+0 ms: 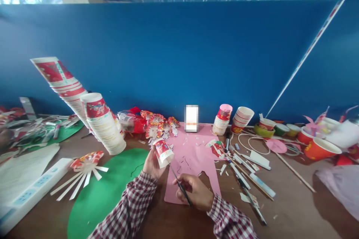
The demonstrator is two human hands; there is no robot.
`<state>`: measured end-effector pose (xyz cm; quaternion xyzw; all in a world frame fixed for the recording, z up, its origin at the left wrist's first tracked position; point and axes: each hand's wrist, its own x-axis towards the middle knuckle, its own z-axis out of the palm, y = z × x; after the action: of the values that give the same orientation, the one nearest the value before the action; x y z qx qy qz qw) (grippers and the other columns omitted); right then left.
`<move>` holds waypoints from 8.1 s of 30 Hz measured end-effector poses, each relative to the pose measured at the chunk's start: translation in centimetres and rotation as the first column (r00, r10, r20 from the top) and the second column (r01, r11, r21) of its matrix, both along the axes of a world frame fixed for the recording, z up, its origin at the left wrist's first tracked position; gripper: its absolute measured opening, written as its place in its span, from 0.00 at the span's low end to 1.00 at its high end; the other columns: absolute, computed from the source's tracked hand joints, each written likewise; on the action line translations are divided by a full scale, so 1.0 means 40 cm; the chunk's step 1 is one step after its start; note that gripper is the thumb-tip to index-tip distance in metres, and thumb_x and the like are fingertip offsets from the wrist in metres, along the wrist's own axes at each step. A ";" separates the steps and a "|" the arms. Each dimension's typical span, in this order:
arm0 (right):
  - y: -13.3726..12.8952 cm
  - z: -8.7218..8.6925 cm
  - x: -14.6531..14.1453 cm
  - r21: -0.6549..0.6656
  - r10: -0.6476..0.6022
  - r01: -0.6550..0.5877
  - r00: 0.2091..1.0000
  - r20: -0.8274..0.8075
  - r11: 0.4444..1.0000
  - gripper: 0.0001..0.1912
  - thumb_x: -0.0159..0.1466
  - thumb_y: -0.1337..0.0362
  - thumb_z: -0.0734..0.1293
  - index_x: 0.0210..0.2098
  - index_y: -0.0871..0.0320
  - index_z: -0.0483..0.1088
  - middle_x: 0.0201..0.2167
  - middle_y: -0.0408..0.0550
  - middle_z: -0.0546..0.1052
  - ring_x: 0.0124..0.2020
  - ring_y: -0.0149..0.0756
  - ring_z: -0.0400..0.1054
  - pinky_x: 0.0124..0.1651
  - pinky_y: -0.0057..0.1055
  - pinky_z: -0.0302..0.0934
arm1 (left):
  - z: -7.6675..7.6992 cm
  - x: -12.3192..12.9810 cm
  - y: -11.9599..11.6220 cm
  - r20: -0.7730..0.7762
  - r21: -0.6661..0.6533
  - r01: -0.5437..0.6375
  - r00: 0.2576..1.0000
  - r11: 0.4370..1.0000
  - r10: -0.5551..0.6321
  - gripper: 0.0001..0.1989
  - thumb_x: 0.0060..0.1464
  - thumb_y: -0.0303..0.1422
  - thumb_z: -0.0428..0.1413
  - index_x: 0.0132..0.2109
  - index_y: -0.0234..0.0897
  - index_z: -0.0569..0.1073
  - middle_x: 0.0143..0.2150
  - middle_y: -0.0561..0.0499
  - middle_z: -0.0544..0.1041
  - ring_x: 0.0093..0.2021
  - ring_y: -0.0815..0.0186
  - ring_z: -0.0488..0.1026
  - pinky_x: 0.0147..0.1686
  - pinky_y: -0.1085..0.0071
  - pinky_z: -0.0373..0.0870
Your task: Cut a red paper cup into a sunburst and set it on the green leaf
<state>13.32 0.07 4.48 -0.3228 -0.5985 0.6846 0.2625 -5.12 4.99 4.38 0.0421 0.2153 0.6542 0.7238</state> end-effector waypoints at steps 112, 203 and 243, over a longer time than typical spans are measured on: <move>-0.009 0.002 0.000 -0.078 -0.166 0.173 0.982 0.086 0.982 0.22 0.51 0.52 0.69 0.37 0.63 0.67 0.18 0.40 0.68 0.16 0.24 0.61 0.17 0.21 0.55 | -0.037 0.052 0.002 -0.287 0.000 -0.016 0.958 1.000 0.015 0.15 0.52 0.39 0.54 0.44 0.34 0.70 0.38 0.47 0.77 0.34 0.65 0.74 0.44 0.63 0.69; -0.010 0.011 0.000 -0.048 -0.247 0.250 0.967 0.068 0.967 0.16 0.53 0.56 0.68 0.35 0.62 0.68 0.16 0.38 0.65 0.16 0.24 0.59 0.19 0.21 0.56 | -0.041 0.052 -0.013 -0.470 0.043 0.041 0.882 0.998 -0.016 0.17 0.43 0.38 0.61 0.41 0.36 0.71 0.33 0.51 0.76 0.32 0.64 0.74 0.38 0.67 0.68; -0.006 0.001 0.008 -0.067 -0.254 0.251 0.967 -0.033 0.966 0.21 0.52 0.53 0.69 0.34 0.67 0.69 0.16 0.44 0.70 0.15 0.24 0.62 0.19 0.21 0.59 | -0.074 0.035 0.003 -0.774 0.257 0.055 0.610 0.965 0.171 0.13 0.48 0.40 0.56 0.39 0.36 0.71 0.34 0.51 0.69 0.37 0.68 0.66 0.40 0.73 0.63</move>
<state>13.62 -0.18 4.51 -0.3903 -0.5254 0.6703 0.3497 -3.70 5.10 1.42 0.4114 0.4273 0.6138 0.5210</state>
